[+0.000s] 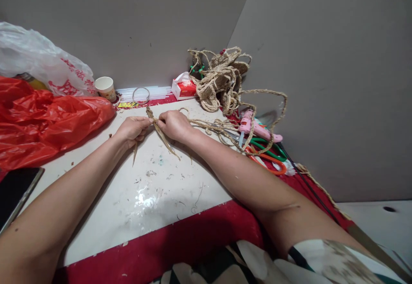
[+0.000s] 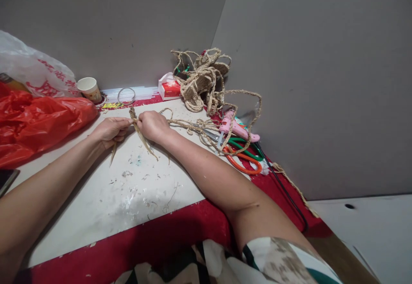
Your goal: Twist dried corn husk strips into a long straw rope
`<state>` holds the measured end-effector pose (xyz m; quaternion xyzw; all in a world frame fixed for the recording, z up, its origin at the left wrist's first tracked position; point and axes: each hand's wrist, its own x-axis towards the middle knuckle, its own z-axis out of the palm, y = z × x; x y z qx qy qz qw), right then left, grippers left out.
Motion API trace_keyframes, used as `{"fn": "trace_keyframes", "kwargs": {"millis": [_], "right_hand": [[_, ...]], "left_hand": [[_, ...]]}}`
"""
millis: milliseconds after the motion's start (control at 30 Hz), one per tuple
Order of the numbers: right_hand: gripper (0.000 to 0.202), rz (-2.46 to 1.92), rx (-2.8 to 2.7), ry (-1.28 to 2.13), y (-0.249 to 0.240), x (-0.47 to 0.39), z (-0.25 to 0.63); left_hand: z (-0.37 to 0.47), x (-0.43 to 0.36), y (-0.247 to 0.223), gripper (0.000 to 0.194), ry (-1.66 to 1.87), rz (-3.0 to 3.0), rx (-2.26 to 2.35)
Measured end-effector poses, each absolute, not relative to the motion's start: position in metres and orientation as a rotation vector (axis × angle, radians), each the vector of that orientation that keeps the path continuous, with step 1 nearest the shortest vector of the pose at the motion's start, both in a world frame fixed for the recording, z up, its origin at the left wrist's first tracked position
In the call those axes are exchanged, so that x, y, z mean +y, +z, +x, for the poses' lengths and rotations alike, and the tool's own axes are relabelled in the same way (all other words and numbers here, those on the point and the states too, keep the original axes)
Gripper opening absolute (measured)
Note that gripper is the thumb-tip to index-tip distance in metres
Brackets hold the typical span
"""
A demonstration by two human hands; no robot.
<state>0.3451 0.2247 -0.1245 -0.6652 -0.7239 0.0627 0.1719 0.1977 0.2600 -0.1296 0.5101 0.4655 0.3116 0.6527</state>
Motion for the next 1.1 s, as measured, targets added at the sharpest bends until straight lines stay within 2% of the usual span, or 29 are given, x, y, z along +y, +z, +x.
{"fn": "trace_keyframes", "kwargs": {"millis": [167, 333, 500, 700, 967, 1100], "right_hand": [[0.027, -1.821, -2.001, 0.247, -0.127, 0.228, 0.346], [0.039, -1.704, -1.850, 0.695, -0.125, 0.232, 0.353], [0.025, -1.696, -1.772, 0.801, -0.129, 0.237, 0.357], [0.021, -1.713, -1.746, 0.606, -0.136, 0.236, 0.347], [0.031, -1.847, -2.111, -0.018, -0.127, 0.210, 0.323], [0.034, -1.923, -2.313, -0.058, -0.116, 0.205, 0.314]], "left_hand": [[0.203, 0.256, -0.133, 0.008, 0.815, 1.268, 1.206], [0.204, 0.255, -0.136, 0.009, 0.863, 1.327, 1.237], [0.202, 0.254, -0.137, 0.006, 0.856, 1.317, 1.247], [0.201, 0.253, -0.138, 0.013, 0.864, 1.305, 1.208], [0.194, 0.260, -0.140, 0.008, 0.785, 1.180, 1.080], [0.193, 0.258, -0.140, 0.018, 0.790, 1.137, 1.002]]}}
